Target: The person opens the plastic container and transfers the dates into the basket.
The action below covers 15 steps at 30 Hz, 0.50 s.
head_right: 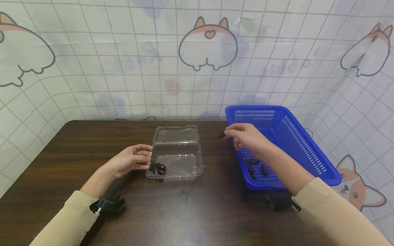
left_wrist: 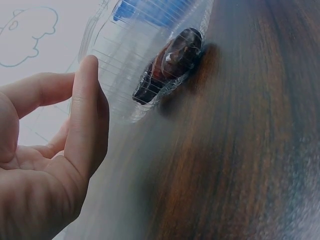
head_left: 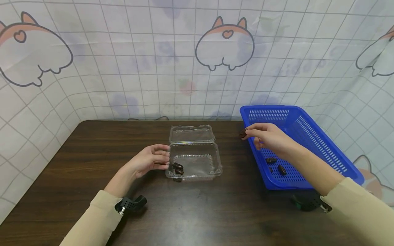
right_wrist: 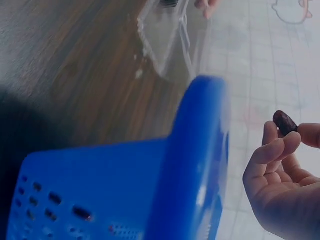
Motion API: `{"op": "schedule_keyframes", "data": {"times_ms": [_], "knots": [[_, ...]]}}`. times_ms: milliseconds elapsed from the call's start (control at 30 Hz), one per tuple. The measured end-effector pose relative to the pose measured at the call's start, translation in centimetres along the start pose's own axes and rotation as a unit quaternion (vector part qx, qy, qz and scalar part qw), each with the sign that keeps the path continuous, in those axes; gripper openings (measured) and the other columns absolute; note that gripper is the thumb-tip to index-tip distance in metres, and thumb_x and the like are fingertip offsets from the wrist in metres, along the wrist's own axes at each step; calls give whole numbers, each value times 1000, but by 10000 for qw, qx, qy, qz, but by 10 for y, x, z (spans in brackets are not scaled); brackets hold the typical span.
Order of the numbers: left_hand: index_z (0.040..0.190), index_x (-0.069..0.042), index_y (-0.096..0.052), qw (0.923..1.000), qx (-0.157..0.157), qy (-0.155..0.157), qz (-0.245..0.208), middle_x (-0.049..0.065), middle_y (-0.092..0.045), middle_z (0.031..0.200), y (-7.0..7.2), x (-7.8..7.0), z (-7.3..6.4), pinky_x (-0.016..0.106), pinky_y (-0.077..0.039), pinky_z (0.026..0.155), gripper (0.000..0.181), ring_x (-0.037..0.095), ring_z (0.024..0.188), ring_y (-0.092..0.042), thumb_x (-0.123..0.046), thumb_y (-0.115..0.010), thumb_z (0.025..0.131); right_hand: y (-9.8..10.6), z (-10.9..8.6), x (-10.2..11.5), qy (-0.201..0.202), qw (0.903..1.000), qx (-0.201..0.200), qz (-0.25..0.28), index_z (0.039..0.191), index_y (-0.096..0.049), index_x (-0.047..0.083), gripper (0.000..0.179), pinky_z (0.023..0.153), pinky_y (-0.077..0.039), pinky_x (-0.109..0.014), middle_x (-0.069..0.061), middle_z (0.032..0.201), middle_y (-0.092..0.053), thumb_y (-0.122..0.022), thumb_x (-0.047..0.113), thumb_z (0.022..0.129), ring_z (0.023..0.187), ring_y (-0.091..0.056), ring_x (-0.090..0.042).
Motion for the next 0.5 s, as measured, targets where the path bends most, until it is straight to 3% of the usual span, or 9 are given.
{"op": "schedule_keyframes", "data": {"times_ms": [300,500], "knots": [[148,11,-35,9999,38,-5,-106,14,-57,110,0,1,1,35,-61,84,52,18,88,-66,7,-57,101,21,-12,-16,-83,9996,-228,109,139,-53,-4,47,71,-49,-33,-19,126,-62,-53,32,109,72,-48,-15],[147,11,-36,10000,12,5,-93,16,-56,112,0,0,1,35,-61,83,51,19,88,-66,7,-57,101,37,-19,-30,-121,9990,-415,114,143,-45,-7,51,69,-49,-28,-5,117,-67,-51,32,110,73,-51,-13]]}}
Point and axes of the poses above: each hand's wrist, its own z-axis towards the middle knuckle, its own y-axis out of the back of the hand, x = y × z, the point moved 4 cm from there along z, towards the middle knuckle
